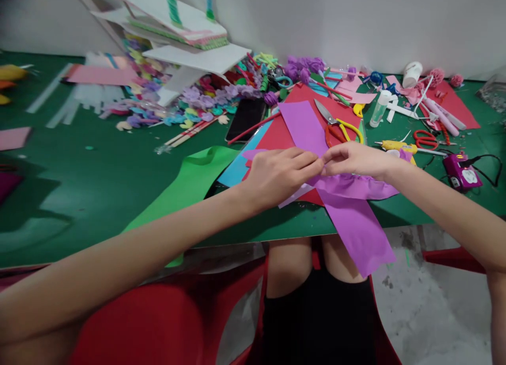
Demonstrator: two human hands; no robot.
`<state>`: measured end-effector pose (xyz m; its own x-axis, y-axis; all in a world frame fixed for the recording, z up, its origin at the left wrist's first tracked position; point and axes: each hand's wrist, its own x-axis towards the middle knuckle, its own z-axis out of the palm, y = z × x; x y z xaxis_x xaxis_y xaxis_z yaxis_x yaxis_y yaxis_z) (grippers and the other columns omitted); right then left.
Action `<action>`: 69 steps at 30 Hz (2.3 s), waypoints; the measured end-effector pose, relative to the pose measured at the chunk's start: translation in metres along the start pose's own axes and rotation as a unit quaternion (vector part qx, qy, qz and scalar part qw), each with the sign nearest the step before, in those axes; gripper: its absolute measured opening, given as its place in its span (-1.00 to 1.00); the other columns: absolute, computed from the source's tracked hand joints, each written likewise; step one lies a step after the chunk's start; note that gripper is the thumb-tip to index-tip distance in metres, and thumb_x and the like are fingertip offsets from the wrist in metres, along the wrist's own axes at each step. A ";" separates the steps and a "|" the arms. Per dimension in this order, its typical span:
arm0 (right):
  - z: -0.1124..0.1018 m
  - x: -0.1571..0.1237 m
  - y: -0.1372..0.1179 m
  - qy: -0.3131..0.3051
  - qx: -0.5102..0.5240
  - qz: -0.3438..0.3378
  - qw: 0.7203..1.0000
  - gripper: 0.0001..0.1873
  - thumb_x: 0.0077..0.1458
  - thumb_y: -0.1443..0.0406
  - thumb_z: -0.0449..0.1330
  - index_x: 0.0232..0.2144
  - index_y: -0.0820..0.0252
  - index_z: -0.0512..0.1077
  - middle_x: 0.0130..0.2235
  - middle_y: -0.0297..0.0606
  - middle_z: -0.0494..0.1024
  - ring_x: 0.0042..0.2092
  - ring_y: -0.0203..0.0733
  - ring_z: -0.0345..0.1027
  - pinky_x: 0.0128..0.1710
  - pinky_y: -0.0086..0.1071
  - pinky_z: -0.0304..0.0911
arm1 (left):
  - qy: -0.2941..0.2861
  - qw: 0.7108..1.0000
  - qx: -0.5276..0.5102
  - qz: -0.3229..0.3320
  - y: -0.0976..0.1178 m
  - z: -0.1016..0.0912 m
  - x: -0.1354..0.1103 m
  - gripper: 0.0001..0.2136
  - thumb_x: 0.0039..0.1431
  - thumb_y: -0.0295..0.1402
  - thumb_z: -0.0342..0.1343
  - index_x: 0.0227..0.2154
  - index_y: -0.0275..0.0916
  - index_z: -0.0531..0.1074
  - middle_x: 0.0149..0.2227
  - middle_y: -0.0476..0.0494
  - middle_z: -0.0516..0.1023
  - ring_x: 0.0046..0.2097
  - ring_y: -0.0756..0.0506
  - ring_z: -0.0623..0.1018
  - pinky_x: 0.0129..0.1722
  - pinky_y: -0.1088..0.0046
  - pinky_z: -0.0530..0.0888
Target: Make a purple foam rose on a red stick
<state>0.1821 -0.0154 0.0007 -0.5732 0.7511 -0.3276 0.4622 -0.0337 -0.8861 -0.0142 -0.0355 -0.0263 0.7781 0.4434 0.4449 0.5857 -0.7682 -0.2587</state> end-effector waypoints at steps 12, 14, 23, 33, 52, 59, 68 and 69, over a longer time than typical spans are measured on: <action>-0.001 0.001 0.005 0.038 -0.192 -0.047 0.980 -0.90 -0.09 0.25 0.22 -0.45 0.14 0.42 -0.44 -0.37 0.50 -0.41 -0.28 0.35 -0.42 -0.38 0.20 | -0.245 0.892 -0.331 -0.188 -0.014 -0.016 0.014 -0.80 0.16 -0.40 0.00 -0.27 -0.29 0.51 -0.35 -0.12 0.59 -0.35 -0.02 0.51 -0.38 0.53 0.31; -0.001 -0.001 0.004 0.033 -0.219 -0.051 0.974 -0.89 -0.11 0.25 0.25 -0.46 0.14 0.43 -0.45 -0.37 0.50 -0.41 -0.28 0.34 -0.42 -0.39 0.19 | -0.251 0.872 -0.378 -0.182 -0.016 -0.015 0.015 -0.81 0.14 -0.45 -0.01 -0.36 -0.33 0.53 -0.43 -0.09 0.57 -0.41 0.02 0.48 -0.40 0.55 0.29; 0.005 0.000 0.001 0.018 -0.241 -0.052 0.969 -0.88 0.03 0.25 0.13 -0.44 0.18 0.42 -0.42 -0.30 0.52 -0.38 -0.26 0.36 -0.33 -0.37 0.21 | -0.265 0.824 -0.468 -0.178 -0.019 -0.007 0.015 -0.80 0.12 -0.41 -0.03 -0.40 -0.35 0.49 -0.54 -0.03 0.46 -0.49 0.06 0.38 -0.46 0.56 0.23; 0.016 -0.012 0.002 0.081 -0.351 -0.107 0.927 -0.89 0.04 0.26 0.15 -0.41 0.20 0.41 -0.39 -0.27 0.53 -0.33 -0.23 0.36 -0.32 -0.38 0.13 | -0.318 0.735 -0.568 -0.188 -0.028 0.002 0.010 -0.75 0.09 -0.31 0.00 -0.27 -0.34 0.46 -0.40 -0.05 0.46 -0.39 0.04 0.39 -0.36 0.54 0.29; 0.016 -0.016 0.006 0.144 -0.431 -0.228 0.861 -0.80 0.06 0.32 0.04 -0.38 -0.01 0.46 -0.40 -0.39 0.57 -0.29 -0.14 0.41 0.15 0.11 -0.16 | -0.295 0.721 -0.589 -0.216 -0.029 -0.013 0.004 -0.70 0.10 -0.36 0.00 -0.12 -0.24 0.47 -0.37 -0.06 0.51 -0.47 0.08 0.39 -0.50 0.62 0.29; 0.016 -0.019 0.003 0.137 -0.407 -0.216 0.877 -0.77 0.11 0.23 0.04 -0.39 -0.07 0.50 -0.37 -0.39 0.58 -0.23 -0.10 0.42 0.11 0.19 -0.17 | -0.289 0.693 -0.607 -0.260 -0.024 -0.014 0.009 -0.77 0.13 -0.29 0.01 -0.32 -0.30 0.51 -0.59 0.00 0.37 -0.62 0.12 0.20 -0.62 0.57 0.16; 0.015 -0.021 0.004 0.105 -0.519 -0.276 0.802 -0.68 0.24 0.27 -0.07 -0.28 -0.04 0.50 -0.41 -0.37 0.56 -0.31 -0.20 0.39 0.14 0.16 -0.18 | -0.282 0.674 -0.632 -0.258 -0.023 -0.005 0.006 -0.85 0.03 -0.35 0.08 -0.39 -0.27 0.52 -0.52 0.01 0.49 -0.52 0.10 0.35 -0.52 0.60 0.25; 0.016 -0.021 0.004 0.099 -0.526 -0.276 0.799 -0.67 0.24 0.28 -0.08 -0.29 -0.03 0.50 -0.42 -0.37 0.55 -0.33 -0.21 0.38 0.14 0.16 -0.18 | -0.283 0.680 -0.626 -0.254 -0.023 -0.005 0.006 -0.84 0.03 -0.34 0.09 -0.39 -0.27 0.52 -0.50 0.01 0.50 -0.49 0.09 0.38 -0.49 0.59 0.27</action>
<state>0.1851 -0.0417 -0.0010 -0.8151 0.5542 0.1684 0.5494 0.8319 -0.0787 -0.0246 -0.0175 -0.0131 0.7178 0.6332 -0.2896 0.4346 -0.0825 0.8968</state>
